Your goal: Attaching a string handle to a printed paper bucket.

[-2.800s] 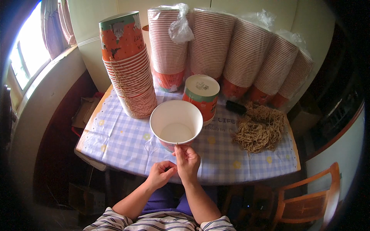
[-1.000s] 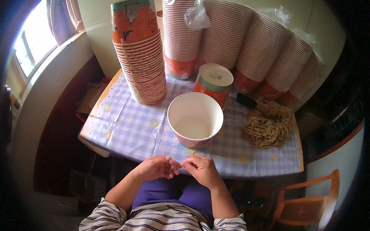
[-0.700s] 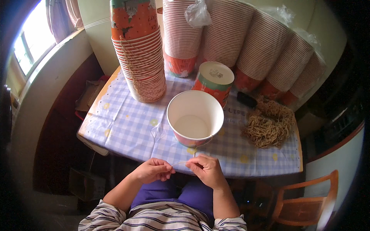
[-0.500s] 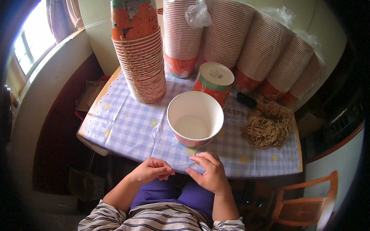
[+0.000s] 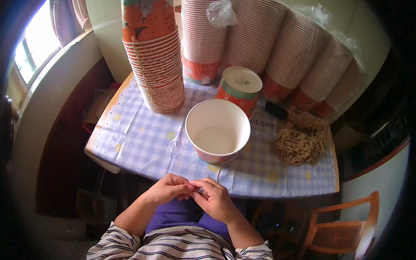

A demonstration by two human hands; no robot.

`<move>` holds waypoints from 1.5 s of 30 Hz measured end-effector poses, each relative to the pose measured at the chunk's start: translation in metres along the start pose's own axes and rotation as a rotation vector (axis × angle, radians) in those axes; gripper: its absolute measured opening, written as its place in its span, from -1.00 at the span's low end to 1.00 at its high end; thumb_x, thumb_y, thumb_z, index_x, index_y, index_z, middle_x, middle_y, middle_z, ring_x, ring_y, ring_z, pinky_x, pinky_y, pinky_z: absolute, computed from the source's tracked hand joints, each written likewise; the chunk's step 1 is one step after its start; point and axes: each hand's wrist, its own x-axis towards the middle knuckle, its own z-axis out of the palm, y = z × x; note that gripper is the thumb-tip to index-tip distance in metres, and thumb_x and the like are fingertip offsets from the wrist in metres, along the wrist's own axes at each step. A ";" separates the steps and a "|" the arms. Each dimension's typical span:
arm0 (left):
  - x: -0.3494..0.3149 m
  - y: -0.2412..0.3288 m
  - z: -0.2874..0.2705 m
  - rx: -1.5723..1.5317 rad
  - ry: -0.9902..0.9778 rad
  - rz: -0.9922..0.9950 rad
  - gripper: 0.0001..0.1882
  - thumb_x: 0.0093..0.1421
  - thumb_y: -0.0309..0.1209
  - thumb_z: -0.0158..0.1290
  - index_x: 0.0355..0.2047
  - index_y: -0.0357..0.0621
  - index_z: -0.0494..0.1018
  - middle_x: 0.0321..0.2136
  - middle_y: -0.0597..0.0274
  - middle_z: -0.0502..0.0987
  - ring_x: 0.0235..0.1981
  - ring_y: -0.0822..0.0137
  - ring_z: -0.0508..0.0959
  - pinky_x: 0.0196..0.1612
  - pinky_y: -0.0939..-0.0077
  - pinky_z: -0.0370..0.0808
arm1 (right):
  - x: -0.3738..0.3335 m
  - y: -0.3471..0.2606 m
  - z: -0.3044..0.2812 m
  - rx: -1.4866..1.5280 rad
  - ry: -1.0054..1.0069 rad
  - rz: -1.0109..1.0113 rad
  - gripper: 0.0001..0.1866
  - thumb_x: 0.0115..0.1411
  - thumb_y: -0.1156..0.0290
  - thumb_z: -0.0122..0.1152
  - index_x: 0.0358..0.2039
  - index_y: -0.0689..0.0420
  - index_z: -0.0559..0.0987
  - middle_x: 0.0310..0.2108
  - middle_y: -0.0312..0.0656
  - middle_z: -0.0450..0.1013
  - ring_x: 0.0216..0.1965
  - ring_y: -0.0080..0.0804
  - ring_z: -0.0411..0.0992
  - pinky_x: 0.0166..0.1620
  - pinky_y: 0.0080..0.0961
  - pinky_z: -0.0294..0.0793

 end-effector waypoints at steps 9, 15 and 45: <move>0.006 -0.003 -0.004 -0.273 -0.006 -0.065 -0.68 0.30 -0.26 -0.04 -0.23 -0.26 0.56 -0.48 0.27 0.55 -0.51 0.51 0.46 -0.39 0.68 0.39 | 0.004 0.005 -0.006 -0.175 0.266 -0.253 -0.81 -0.01 0.68 0.30 -0.35 0.20 0.62 -0.47 -0.21 0.47 -0.49 -0.46 0.45 -0.45 -0.60 0.42; 0.004 -0.001 -0.001 -0.167 0.011 -0.064 -0.72 0.29 -0.26 0.03 -0.24 -0.24 0.57 -0.46 0.31 0.57 -0.49 0.55 0.49 -0.39 0.70 0.43 | 0.003 0.005 -0.004 -0.211 0.296 -0.265 -0.84 0.00 0.67 0.30 -0.36 0.19 0.61 -0.46 -0.21 0.47 -0.50 -0.43 0.45 -0.44 -0.58 0.43; -0.003 0.000 0.011 0.168 0.098 0.220 -0.82 0.29 -0.40 0.03 -0.26 -0.30 0.49 -0.49 0.39 0.50 -0.45 0.60 0.43 -0.36 0.69 0.41 | 0.003 0.003 -0.010 -0.416 0.232 -0.453 -0.82 -0.01 0.57 0.33 -0.37 0.16 0.53 -0.42 -0.19 0.41 -0.45 -0.25 0.47 -0.40 -0.42 0.50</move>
